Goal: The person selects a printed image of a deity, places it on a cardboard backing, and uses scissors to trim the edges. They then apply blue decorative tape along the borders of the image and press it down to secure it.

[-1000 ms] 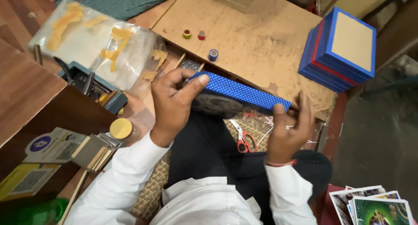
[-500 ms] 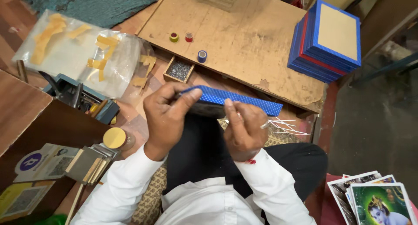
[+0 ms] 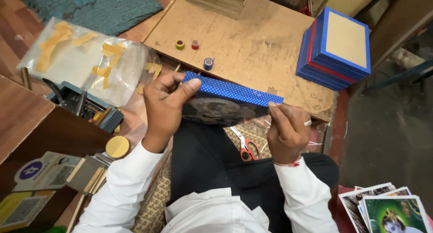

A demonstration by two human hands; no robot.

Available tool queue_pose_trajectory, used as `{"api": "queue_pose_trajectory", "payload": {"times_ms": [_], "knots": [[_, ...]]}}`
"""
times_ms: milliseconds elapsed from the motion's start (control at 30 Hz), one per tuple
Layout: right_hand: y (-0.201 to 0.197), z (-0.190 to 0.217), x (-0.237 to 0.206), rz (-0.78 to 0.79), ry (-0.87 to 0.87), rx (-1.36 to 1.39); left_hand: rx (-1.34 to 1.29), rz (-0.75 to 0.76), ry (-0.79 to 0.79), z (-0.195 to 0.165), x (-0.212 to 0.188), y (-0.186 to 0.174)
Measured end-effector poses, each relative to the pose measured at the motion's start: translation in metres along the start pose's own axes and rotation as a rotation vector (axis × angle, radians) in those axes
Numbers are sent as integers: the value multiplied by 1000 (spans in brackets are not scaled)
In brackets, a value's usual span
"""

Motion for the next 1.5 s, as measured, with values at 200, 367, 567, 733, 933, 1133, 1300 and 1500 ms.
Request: {"api": "queue_pose_trajectory", "payload": {"times_ms": [200, 367, 567, 733, 933, 1133, 1300, 1500], "knots": [[-16, -162, -59, -72, 343, 45, -62, 40, -105, 4, 28, -3], [13, -361, -150, 219, 832, -204, -3, 42, -55, 0, 32, -3], [16, -434, -218, 355, 1056, -499, 58, 53, -10, -8, 29, 4], [20, -431, -223, 344, 1092, -649, 71, 77, -51, -5, 28, 18], [43, -442, -232, 466, 1097, -335, 59, 93, -38, -5, 29, 29], [118, -378, -277, 418, 1700, 1231, 45, 105, -49, -2, 32, 25], [125, -344, -306, 276, 2146, 1106, -48, 124, -128, 8, 27, 22], [121, -362, -276, -156, 1956, 918, -119, 140, -95, 8, 34, 25]]}}
Point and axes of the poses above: each hand's wrist, its own x-axis towards the middle knuckle, its own y-axis out of the palm, z = x × y, the point moved 8 cm from there along x, towards the middle knuckle, and after that the axes turned 12 degrees about x, right-handed, at the moved point
